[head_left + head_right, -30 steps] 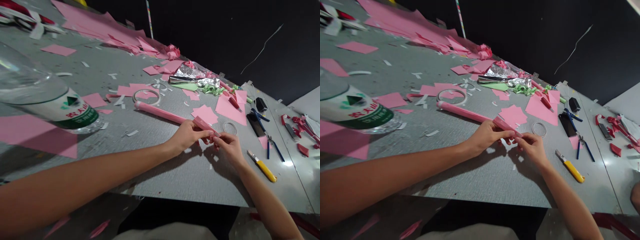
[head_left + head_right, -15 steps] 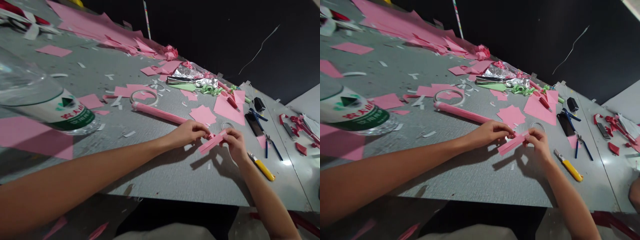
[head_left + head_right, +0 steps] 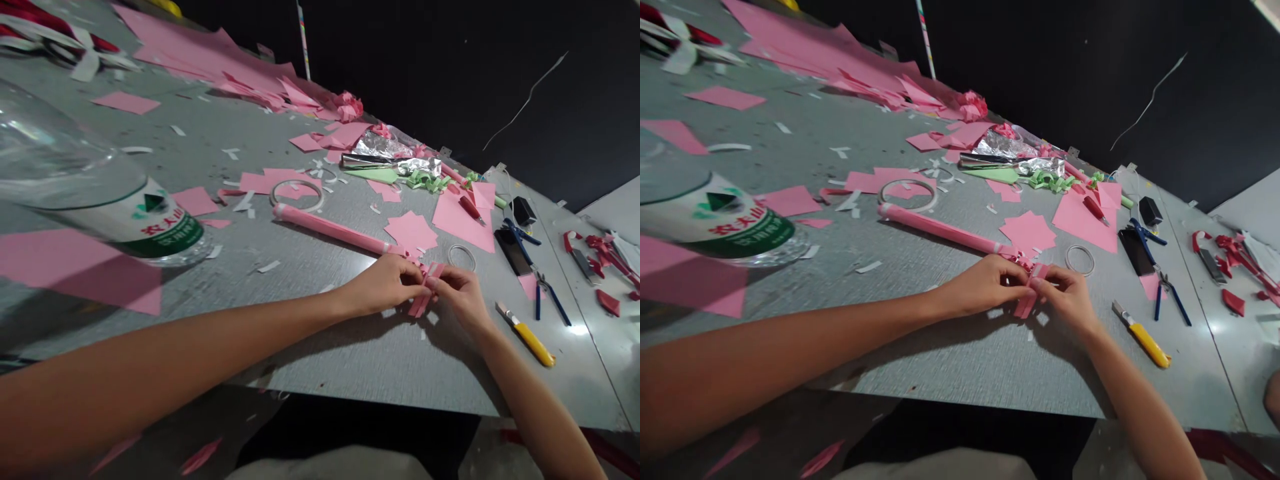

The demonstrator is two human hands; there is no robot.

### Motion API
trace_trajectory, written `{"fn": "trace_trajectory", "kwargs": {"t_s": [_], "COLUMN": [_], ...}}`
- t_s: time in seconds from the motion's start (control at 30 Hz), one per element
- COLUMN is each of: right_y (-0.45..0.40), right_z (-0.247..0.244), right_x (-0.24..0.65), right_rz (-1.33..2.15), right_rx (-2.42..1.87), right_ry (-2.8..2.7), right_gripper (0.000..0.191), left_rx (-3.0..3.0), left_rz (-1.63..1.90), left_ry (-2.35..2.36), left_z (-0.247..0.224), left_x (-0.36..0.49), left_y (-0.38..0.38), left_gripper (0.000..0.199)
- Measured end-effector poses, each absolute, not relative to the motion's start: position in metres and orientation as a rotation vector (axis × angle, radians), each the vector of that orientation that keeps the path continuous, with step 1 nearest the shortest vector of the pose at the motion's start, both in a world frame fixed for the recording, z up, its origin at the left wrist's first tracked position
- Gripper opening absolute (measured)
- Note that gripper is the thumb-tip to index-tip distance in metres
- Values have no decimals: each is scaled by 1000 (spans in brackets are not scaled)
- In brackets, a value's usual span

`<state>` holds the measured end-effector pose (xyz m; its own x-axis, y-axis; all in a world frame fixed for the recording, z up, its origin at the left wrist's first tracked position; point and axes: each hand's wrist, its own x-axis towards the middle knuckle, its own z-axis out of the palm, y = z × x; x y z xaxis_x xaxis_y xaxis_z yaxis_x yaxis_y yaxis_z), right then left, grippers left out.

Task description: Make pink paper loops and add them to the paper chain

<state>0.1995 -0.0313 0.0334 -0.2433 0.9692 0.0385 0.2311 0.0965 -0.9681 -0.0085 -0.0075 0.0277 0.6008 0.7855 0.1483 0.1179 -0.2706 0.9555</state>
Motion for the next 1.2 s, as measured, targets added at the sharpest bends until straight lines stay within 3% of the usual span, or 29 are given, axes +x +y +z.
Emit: {"fn": "trace_trajectory", "kwargs": {"t_s": [0.47, 0.8, 1.2], "right_y": [-33, -33, -33], "right_z": [33, 35, 33], "right_x": [200, 200, 203], "right_rz": [1197, 1222, 1280], "right_rx": [-1191, -1186, -1146], "right_ry": [-1694, -1681, -1667], "right_gripper": [29, 30, 28], "left_rx": [1725, 1654, 1718], "left_rz": [863, 833, 1036], "left_ry": [765, 686, 768], "left_z": [31, 30, 33], "left_x": [-13, -14, -13], "left_y": [-1, -2, -9], "left_gripper": [17, 30, 22]}}
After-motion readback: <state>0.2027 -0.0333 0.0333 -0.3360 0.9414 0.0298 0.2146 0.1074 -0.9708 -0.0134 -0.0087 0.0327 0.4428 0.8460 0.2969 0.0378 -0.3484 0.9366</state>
